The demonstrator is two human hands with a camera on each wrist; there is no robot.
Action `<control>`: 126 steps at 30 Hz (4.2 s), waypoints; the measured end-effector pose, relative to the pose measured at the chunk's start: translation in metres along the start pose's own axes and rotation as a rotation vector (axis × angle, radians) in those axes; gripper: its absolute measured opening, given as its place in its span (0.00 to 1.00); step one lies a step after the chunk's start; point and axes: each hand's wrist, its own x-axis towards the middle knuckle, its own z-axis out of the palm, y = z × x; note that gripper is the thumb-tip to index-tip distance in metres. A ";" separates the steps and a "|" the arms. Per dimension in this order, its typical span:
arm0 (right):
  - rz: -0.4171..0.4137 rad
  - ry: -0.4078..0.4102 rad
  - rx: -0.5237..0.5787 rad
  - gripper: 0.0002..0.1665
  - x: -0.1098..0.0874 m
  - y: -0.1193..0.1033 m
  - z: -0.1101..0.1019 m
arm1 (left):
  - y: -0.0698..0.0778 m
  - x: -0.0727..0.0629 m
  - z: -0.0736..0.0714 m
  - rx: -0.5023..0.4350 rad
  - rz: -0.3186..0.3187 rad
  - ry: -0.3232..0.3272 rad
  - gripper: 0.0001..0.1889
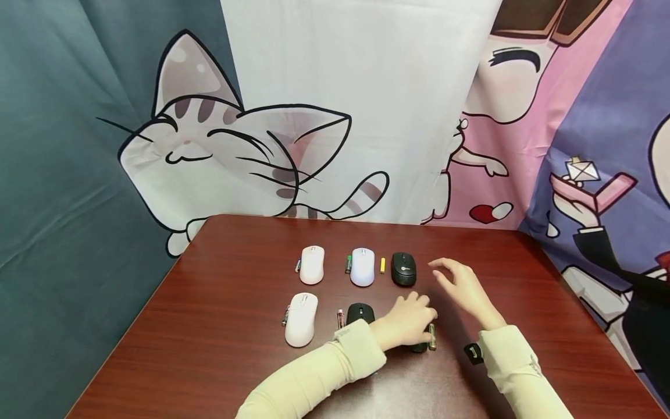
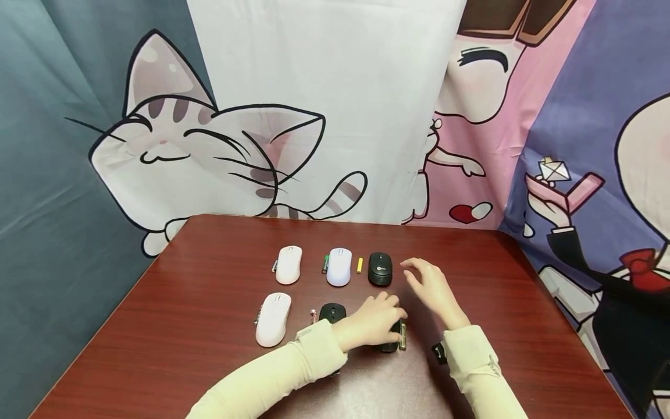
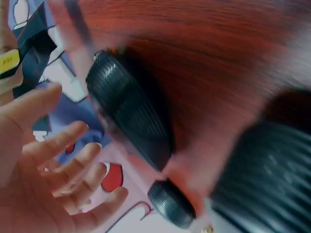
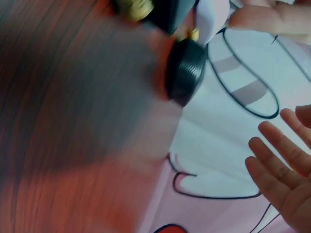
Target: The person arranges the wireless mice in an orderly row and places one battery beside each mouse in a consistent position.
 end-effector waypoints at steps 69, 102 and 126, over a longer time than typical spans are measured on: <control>-0.045 -0.207 -0.025 0.13 -0.009 -0.007 0.020 | -0.047 0.000 0.010 0.016 -0.097 0.110 0.10; -0.074 -0.536 -0.061 0.29 -0.026 -0.043 0.028 | -0.046 -0.009 0.016 -0.119 -0.136 -0.093 0.21; -0.074 -0.586 0.012 0.32 -0.020 -0.033 0.029 | -0.046 -0.015 0.015 -0.126 -0.080 -0.048 0.19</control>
